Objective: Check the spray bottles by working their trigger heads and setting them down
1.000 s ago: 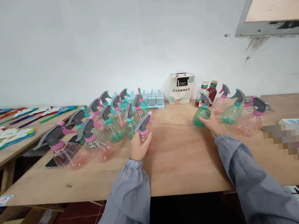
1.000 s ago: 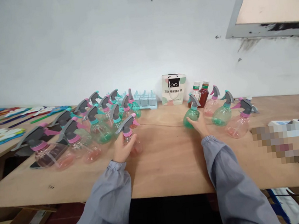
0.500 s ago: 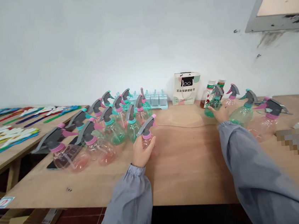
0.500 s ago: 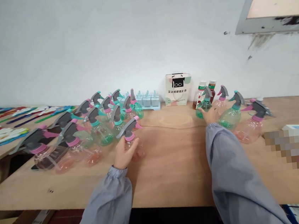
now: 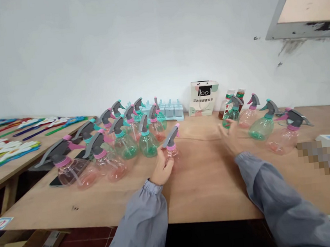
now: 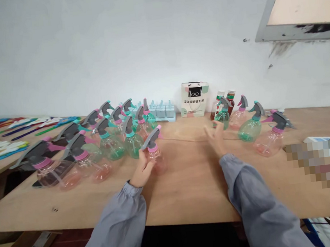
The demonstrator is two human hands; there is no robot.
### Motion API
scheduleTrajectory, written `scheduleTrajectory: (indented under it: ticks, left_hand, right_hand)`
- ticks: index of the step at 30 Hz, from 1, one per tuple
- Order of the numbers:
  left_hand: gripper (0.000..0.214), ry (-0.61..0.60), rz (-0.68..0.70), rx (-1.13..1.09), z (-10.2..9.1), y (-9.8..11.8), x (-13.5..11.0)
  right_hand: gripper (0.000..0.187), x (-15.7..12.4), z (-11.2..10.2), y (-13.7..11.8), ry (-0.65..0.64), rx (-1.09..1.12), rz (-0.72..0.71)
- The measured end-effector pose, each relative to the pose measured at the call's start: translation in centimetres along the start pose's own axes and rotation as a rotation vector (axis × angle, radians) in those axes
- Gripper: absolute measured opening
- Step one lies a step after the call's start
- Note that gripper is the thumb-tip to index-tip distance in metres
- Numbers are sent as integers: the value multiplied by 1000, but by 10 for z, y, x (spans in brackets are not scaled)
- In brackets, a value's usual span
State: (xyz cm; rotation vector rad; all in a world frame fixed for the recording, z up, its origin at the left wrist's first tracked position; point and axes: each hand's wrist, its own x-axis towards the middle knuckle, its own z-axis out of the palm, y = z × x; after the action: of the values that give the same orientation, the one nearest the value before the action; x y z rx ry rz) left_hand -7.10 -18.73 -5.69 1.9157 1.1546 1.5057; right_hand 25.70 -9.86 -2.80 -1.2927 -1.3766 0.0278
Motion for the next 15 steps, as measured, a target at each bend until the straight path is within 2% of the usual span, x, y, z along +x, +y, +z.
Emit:
scheduleTrajectory:
  ticks: [2, 4, 6, 8, 11, 13, 15]
  left_hand:
    - [55, -56, 30, 25, 6, 2, -2]
    - [60, -114, 91, 70, 11, 7, -3]
    - [63, -119, 148, 172, 19, 13, -6]
    - [67, -30, 161, 355, 28, 18, -10]
    - [82, 147, 174, 612, 43, 21, -16]
    - [86, 183, 258, 656, 45, 21, -17]
    - [76, 219, 355, 600, 36, 17, -12]
  right_hand:
    - [60, -31, 11, -39, -245, 154, -87]
    - [70, -57, 20, -78, -448, 346, -154]
    - [83, -74, 27, -111, -550, 482, -165]
    - [83, -81, 33, -132, -586, 553, -118]
    - [68, -80, 47, -144, -563, 602, -37]
    - [59, -75, 56, -143, -545, 625, -6]
    - [50, -70, 61, -139, -543, 641, 24]
